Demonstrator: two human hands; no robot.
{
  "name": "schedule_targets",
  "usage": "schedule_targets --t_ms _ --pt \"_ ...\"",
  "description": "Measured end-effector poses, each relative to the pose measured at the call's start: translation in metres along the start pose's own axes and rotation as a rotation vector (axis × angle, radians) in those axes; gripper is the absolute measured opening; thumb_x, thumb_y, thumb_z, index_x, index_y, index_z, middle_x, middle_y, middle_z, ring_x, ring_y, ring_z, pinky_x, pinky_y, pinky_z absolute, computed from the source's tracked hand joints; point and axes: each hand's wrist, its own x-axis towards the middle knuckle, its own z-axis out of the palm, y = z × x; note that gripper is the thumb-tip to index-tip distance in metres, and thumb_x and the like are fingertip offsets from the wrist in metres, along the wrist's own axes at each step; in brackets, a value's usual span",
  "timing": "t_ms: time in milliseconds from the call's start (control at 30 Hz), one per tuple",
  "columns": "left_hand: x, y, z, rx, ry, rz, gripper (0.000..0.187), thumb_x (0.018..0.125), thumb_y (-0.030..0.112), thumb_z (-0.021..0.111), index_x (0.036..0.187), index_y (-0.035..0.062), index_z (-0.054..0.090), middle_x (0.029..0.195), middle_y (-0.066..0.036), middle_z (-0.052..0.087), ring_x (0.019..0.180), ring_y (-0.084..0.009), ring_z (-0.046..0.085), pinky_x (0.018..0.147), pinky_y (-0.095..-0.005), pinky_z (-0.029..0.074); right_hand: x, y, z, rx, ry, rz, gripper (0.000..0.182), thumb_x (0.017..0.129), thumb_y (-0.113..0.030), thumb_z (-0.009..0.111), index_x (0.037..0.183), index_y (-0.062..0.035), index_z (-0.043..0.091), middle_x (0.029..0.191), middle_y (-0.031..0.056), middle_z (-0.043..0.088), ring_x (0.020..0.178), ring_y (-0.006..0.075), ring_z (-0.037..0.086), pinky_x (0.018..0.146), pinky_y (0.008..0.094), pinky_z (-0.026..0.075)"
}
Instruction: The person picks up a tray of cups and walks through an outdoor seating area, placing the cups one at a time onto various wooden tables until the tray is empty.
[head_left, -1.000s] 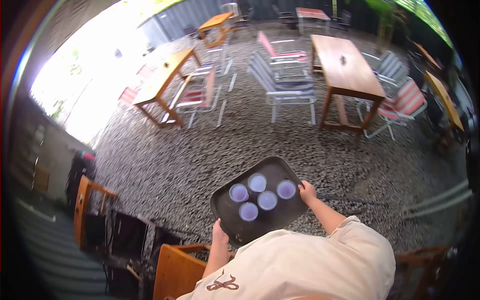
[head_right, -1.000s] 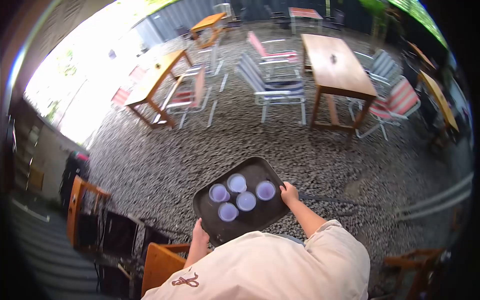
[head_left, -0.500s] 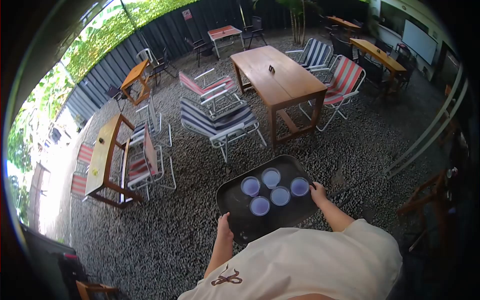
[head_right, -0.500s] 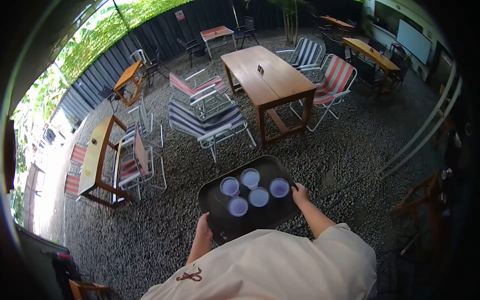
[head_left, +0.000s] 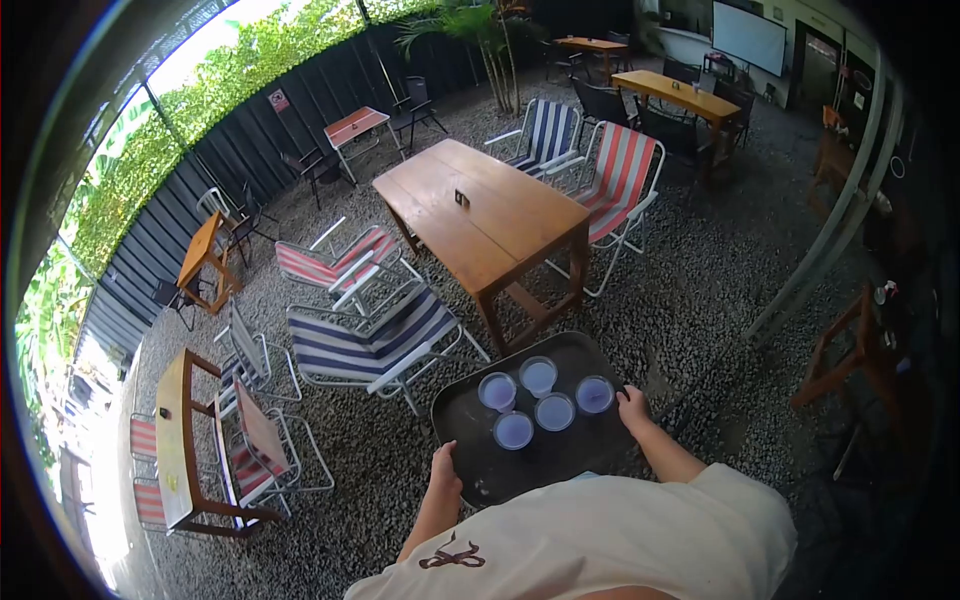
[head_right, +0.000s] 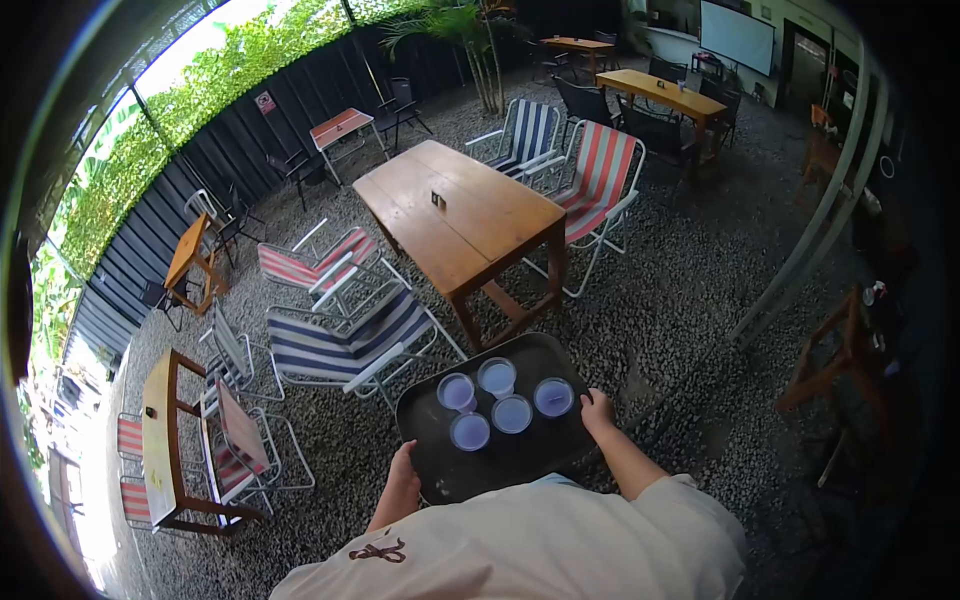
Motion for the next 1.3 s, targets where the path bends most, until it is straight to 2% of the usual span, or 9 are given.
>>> schedule_targets --t_ms 167,300,433,633,767,833,1033,1167,1300 --pt "0.041 0.027 0.067 -0.014 -0.035 -0.019 0.019 0.075 0.015 0.045 0.084 -0.0007 0.053 0.081 -0.011 0.058 0.075 -0.0234 0.055 0.074 -0.0341 0.044 0.083 -0.026 -0.011 -0.007 -0.006 0.008 0.031 0.075 -0.018 0.053 0.098 0.0025 0.053 0.097 0.0204 0.054 0.093 0.0327 0.051 0.077 0.0361 0.04" --pt "0.087 0.047 0.095 0.008 0.012 0.055 0.02 0.074 0.014 0.047 0.086 -0.0008 0.053 0.083 -0.011 0.058 0.077 -0.0235 0.055 0.075 -0.0344 0.043 0.147 -0.038 0.001 -0.004 0.02 -0.013 0.031 0.075 -0.02 0.053 0.098 0.0016 0.053 0.098 0.0201 0.054 0.093 0.0326 0.05 0.079 0.0363 0.04" --pt "0.136 0.074 0.116 -0.016 -0.068 0.031 0.02 0.073 0.012 0.048 0.087 -0.0004 0.052 0.084 -0.01 0.057 0.078 -0.0228 0.054 0.076 -0.0342 0.043 0.189 -0.076 0.011 -0.075 -0.005 0.07 0.033 0.075 -0.019 0.053 0.101 0.0015 0.052 0.098 0.0203 0.054 0.093 0.0331 0.051 0.08 0.0357 0.04" --pt "0.221 0.136 0.15 0.069 -0.093 0.047 0.017 0.073 0.014 0.049 0.084 0.0014 0.054 0.081 -0.009 0.057 0.076 -0.0204 0.054 0.073 -0.031 0.042 0.257 -0.083 0.069 0.09 0.065 -0.054 0.02 0.075 -0.014 0.05 0.086 0.0014 0.056 0.081 0.0179 0.057 0.078 0.0308 0.055 0.066 0.0341 0.041" --pt "0.272 0.18 0.18 0.119 -0.066 -0.007 0.018 0.073 0.017 0.049 0.082 0.0017 0.054 0.079 -0.009 0.058 0.075 -0.0207 0.054 0.073 -0.0309 0.042 0.29 -0.1 0.092 0.051 0.1 0.061 0.019 0.075 -0.016 0.051 0.086 -0.002 0.056 0.078 0.0155 0.058 0.075 0.0314 0.055 0.064 0.0351 0.042" --pt "0.293 0.194 0.197 0.106 -0.061 -0.02 0.019 0.073 0.017 0.048 0.082 0.0014 0.054 0.079 -0.009 0.058 0.075 -0.0206 0.054 0.073 -0.0308 0.042 0.315 -0.101 0.105 0.036 0.116 0.031 0.019 0.075 -0.017 0.051 0.087 -0.0027 0.057 0.079 0.0155 0.058 0.076 0.0316 0.055 0.064 0.0352 0.042" --pt "0.35 0.211 0.239 0.069 -0.062 -0.046 0.023 0.076 0.018 0.045 0.087 0.0005 0.054 0.086 -0.011 0.058 0.079 -0.0224 0.055 0.077 -0.032 0.041 0.385 -0.129 0.116 -0.04 0.137 0.098 0.025 0.074 -0.02 0.053 0.091 -0.0016 0.056 0.085 0.0171 0.058 0.082 0.032 0.054 0.07 0.0366 0.042" --pt "0.417 0.197 0.25 0.038 -0.002 0.0 0.027 0.078 0.02 0.043 0.092 -0.0001 0.052 0.092 -0.013 0.056 0.085 -0.0246 0.054 0.082 -0.0338 0.039 0.447 -0.119 0.135 0.011 0.105 0.08 0.026 0.073 -0.018 0.054 0.093 -0.0016 0.056 0.088 0.0172 0.057 0.084 0.0319 0.054 0.072 0.0357 0.042" --pt "0.441 0.18 0.276 -0.021 0.016 -0.041 0.03 0.079 0.023 0.042 0.097 0.0006 0.051 0.098 -0.013 0.055 0.091 -0.0249 0.052 0.084 -0.0343 0.038 0.527 -0.093 0.162 -0.008 0.074 -0.017 0.026 0.074 -0.019 0.054 0.093 -0.0018 0.056 0.089 0.0178 0.057 0.085 0.0322 0.054 0.073 0.0356 0.042"
